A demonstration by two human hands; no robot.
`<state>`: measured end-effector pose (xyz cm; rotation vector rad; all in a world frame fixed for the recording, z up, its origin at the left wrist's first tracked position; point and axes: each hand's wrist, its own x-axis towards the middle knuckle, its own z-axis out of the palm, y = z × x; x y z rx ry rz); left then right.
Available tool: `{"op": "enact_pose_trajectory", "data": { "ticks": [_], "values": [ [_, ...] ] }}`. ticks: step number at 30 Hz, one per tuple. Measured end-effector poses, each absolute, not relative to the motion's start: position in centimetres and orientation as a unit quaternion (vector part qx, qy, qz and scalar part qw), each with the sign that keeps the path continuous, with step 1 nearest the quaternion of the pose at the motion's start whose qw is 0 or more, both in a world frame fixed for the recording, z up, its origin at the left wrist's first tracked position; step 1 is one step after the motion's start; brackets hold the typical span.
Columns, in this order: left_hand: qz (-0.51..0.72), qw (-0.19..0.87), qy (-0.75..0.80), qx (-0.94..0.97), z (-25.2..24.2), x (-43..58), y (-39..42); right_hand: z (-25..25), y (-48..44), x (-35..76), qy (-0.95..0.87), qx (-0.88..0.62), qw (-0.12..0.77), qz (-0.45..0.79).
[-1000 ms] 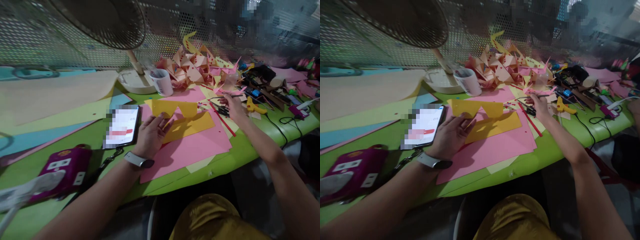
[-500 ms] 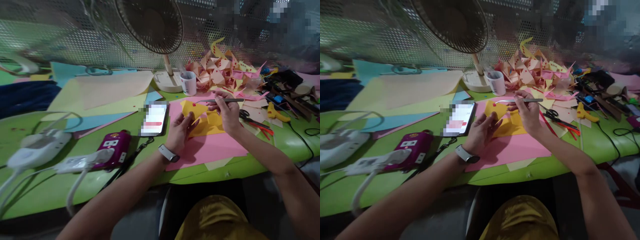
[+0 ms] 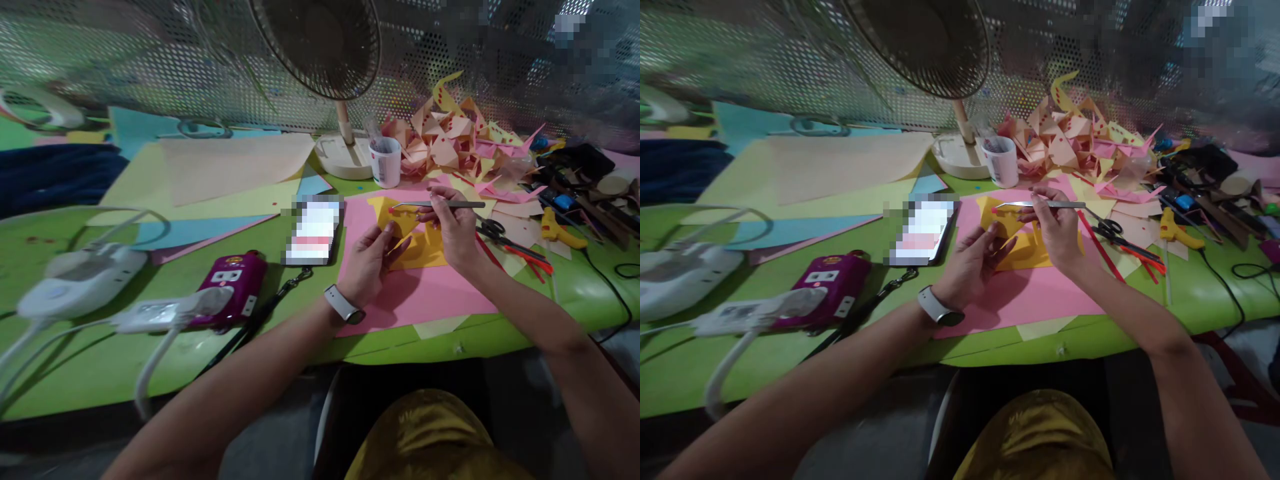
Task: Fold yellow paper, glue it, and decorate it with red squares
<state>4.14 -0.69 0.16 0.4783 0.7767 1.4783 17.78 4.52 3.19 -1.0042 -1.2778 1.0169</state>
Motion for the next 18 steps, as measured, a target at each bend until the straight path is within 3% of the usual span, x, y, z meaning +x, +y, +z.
{"op": "enact_pose_trajectory", "data": {
  "ticks": [18],
  "values": [
    [0.643, 0.643, 0.352, 0.22, 0.09, 4.16, -0.64, 3.38, 4.32, 17.99, -0.556, -0.418, 0.568, 0.439]
  ]
}}
